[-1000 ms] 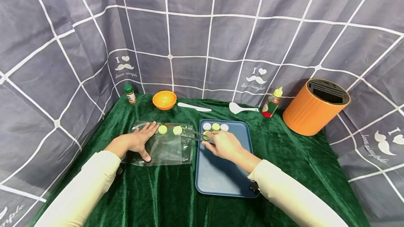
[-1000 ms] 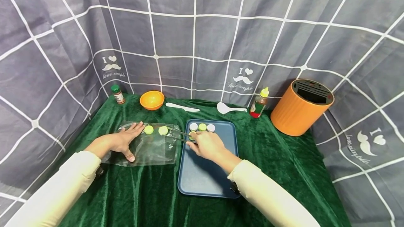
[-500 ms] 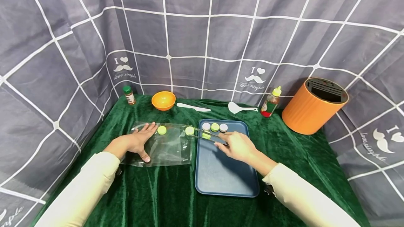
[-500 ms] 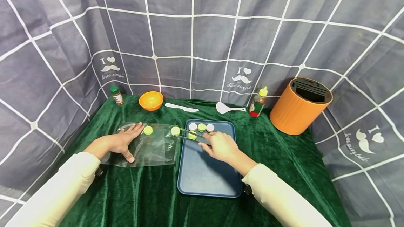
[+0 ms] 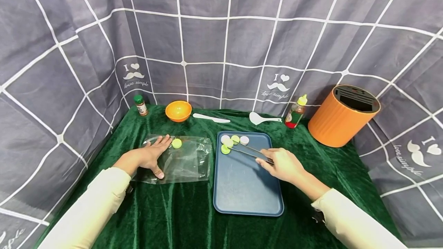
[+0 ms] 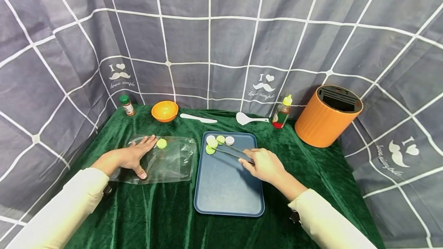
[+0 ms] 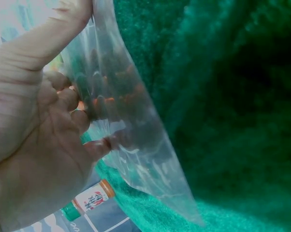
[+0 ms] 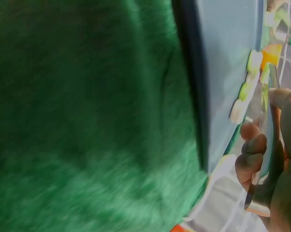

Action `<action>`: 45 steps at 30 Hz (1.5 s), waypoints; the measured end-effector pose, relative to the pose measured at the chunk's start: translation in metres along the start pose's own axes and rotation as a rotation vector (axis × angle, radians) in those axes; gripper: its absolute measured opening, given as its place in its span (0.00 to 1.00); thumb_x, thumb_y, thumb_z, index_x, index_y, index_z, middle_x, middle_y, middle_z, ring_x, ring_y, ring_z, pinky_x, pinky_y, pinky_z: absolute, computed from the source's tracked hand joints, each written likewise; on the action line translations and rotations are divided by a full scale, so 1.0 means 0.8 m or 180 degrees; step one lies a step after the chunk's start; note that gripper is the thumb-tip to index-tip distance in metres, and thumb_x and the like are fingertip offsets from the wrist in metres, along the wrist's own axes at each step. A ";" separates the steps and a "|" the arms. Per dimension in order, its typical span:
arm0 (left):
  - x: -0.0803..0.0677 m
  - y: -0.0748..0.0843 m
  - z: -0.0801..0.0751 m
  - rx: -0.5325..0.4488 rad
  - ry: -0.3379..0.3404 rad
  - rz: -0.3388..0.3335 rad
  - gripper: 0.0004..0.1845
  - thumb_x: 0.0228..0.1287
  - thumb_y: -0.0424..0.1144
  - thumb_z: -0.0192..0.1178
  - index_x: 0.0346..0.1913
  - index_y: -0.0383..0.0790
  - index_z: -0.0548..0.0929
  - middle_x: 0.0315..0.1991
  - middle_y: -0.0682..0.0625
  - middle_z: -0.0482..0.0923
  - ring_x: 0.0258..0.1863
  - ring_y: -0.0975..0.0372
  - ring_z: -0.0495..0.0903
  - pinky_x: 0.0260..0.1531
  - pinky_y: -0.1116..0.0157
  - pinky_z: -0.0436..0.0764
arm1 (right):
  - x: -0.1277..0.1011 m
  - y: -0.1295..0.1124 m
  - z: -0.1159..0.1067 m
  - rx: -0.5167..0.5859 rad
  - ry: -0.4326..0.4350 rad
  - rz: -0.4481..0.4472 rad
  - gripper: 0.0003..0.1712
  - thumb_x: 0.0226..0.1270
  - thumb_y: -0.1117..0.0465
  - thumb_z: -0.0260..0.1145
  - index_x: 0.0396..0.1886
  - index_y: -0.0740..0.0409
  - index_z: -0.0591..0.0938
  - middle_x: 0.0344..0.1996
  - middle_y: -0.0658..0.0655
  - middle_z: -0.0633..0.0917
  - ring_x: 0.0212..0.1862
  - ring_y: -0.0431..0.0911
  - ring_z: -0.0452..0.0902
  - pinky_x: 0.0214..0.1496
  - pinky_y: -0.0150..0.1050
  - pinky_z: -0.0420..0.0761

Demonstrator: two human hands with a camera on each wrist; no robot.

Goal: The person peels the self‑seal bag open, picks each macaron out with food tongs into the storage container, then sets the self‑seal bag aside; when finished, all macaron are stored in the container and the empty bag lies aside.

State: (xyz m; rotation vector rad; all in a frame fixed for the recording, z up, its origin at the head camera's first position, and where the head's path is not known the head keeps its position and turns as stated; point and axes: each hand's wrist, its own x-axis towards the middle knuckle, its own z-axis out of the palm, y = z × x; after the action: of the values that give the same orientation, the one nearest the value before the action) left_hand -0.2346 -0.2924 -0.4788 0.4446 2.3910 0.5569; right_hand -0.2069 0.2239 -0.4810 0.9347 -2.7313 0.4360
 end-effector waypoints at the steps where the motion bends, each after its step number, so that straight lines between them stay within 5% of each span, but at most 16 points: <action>1: -0.001 0.002 0.000 0.0021 0.0001 -0.0023 0.81 0.48 0.50 0.88 0.92 0.37 0.36 0.92 0.37 0.22 0.90 0.37 0.22 0.84 0.27 0.31 | -0.003 0.003 -0.001 0.0011 0.0016 0.0006 0.22 0.77 0.50 0.75 0.59 0.61 0.93 0.48 0.59 0.96 0.35 0.43 0.91 0.37 0.45 0.90; 7: -0.001 0.004 0.001 0.0104 0.0014 -0.0062 0.80 0.50 0.50 0.87 0.92 0.38 0.36 0.92 0.37 0.23 0.90 0.37 0.24 0.84 0.27 0.33 | -0.018 0.016 -0.002 0.0115 -0.0061 0.0118 0.20 0.77 0.51 0.76 0.57 0.59 0.93 0.28 0.45 0.88 0.23 0.29 0.68 0.27 0.31 0.72; 11: -0.001 0.003 0.001 0.0079 0.0007 -0.0049 0.81 0.49 0.51 0.88 0.92 0.38 0.36 0.92 0.37 0.23 0.90 0.37 0.23 0.84 0.27 0.33 | -0.023 0.020 0.001 0.0125 -0.0160 0.0155 0.18 0.77 0.50 0.75 0.56 0.56 0.93 0.22 0.40 0.77 0.22 0.29 0.64 0.25 0.30 0.66; 22: 0.002 -0.004 -0.001 -0.0017 -0.0019 0.0062 0.82 0.47 0.56 0.88 0.92 0.41 0.36 0.92 0.39 0.21 0.90 0.39 0.21 0.83 0.27 0.29 | -0.033 0.022 0.012 -0.0156 -0.0068 0.0069 0.21 0.77 0.49 0.75 0.59 0.59 0.93 0.44 0.57 0.96 0.29 0.37 0.85 0.29 0.38 0.84; 30: 0.000 0.001 -0.002 0.0053 -0.0009 0.0018 0.83 0.48 0.56 0.88 0.92 0.39 0.36 0.92 0.37 0.22 0.90 0.37 0.23 0.83 0.27 0.30 | -0.031 0.022 0.009 -0.0076 -0.0176 0.0213 0.22 0.77 0.48 0.75 0.60 0.57 0.92 0.26 0.44 0.82 0.24 0.31 0.69 0.25 0.31 0.70; 34: 0.002 -0.003 -0.002 0.0082 0.0013 0.0027 0.83 0.47 0.55 0.88 0.92 0.38 0.36 0.92 0.36 0.23 0.90 0.36 0.23 0.83 0.26 0.31 | -0.029 0.020 0.007 -0.0037 -0.0112 0.0218 0.22 0.76 0.47 0.76 0.59 0.57 0.92 0.25 0.42 0.79 0.24 0.30 0.67 0.24 0.30 0.68; 39: 0.017 -0.029 0.004 0.0106 0.0042 0.0076 0.87 0.42 0.65 0.86 0.93 0.44 0.35 0.92 0.41 0.22 0.91 0.40 0.22 0.83 0.26 0.31 | -0.017 0.009 0.007 -0.0049 0.0004 0.0081 0.22 0.76 0.47 0.76 0.59 0.56 0.92 0.28 0.45 0.85 0.24 0.30 0.72 0.25 0.32 0.74; 45: 0.005 -0.010 0.000 0.0034 0.0021 0.0081 0.84 0.45 0.57 0.88 0.92 0.39 0.36 0.92 0.37 0.23 0.90 0.37 0.23 0.82 0.25 0.30 | 0.012 -0.020 0.017 -0.0088 0.0004 -0.0195 0.21 0.76 0.48 0.76 0.58 0.56 0.93 0.30 0.47 0.87 0.26 0.34 0.79 0.28 0.37 0.82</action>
State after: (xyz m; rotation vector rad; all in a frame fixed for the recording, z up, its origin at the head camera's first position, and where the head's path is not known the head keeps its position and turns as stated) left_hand -0.2387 -0.2974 -0.4849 0.4792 2.3986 0.5580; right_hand -0.2059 0.2018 -0.4876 1.0077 -2.6922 0.3864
